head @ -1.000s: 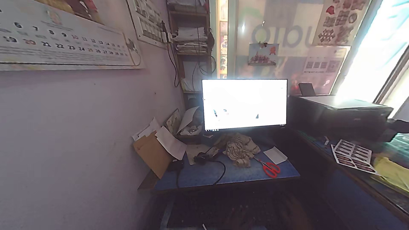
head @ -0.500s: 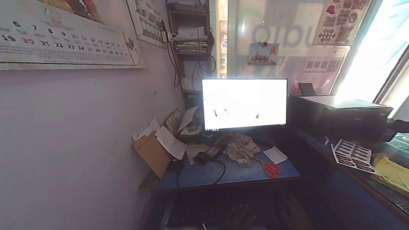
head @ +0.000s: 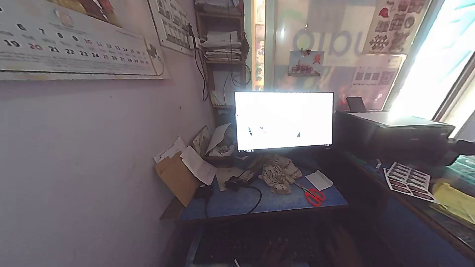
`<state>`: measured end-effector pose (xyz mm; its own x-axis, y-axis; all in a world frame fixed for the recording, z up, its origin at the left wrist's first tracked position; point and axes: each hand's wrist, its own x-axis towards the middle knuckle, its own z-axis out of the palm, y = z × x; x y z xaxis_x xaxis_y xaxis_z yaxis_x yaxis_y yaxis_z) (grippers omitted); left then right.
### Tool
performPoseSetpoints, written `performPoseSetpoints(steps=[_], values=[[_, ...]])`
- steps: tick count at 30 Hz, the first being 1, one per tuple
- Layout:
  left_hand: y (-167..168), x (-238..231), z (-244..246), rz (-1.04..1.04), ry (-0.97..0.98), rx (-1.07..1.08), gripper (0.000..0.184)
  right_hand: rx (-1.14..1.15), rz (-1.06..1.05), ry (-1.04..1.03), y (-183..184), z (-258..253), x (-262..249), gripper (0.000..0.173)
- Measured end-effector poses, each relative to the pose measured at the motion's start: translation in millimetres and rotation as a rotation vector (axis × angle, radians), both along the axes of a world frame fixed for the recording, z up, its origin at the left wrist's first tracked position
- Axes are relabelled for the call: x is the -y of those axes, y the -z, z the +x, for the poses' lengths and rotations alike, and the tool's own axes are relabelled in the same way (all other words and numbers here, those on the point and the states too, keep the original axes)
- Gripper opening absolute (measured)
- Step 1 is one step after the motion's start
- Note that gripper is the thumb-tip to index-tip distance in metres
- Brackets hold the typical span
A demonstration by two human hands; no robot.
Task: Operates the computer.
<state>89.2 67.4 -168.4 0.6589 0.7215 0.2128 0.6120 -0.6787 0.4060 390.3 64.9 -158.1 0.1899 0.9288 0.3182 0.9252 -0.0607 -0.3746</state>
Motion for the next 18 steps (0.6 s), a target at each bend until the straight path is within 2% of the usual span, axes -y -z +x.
performPoseSetpoints(steps=[14, 16, 18], values=[[5.9, -4.0, 0.8, -0.014, 0.005, -0.004, 0.05, 0.085, 0.04, -0.01, 27.0, 14.5, -8.3, 0.049], [5.2, -4.9, 0.5, -0.021, 0.014, -0.008, 0.05, 0.089, 0.033, -0.006, 22.7, 12.9, -6.7, 0.049], [2.9, -4.2, -0.7, -0.028, 0.014, -0.011, 0.05, 0.044, -0.056, -0.003, -1.6, 1.5, 1.0, 0.048]])
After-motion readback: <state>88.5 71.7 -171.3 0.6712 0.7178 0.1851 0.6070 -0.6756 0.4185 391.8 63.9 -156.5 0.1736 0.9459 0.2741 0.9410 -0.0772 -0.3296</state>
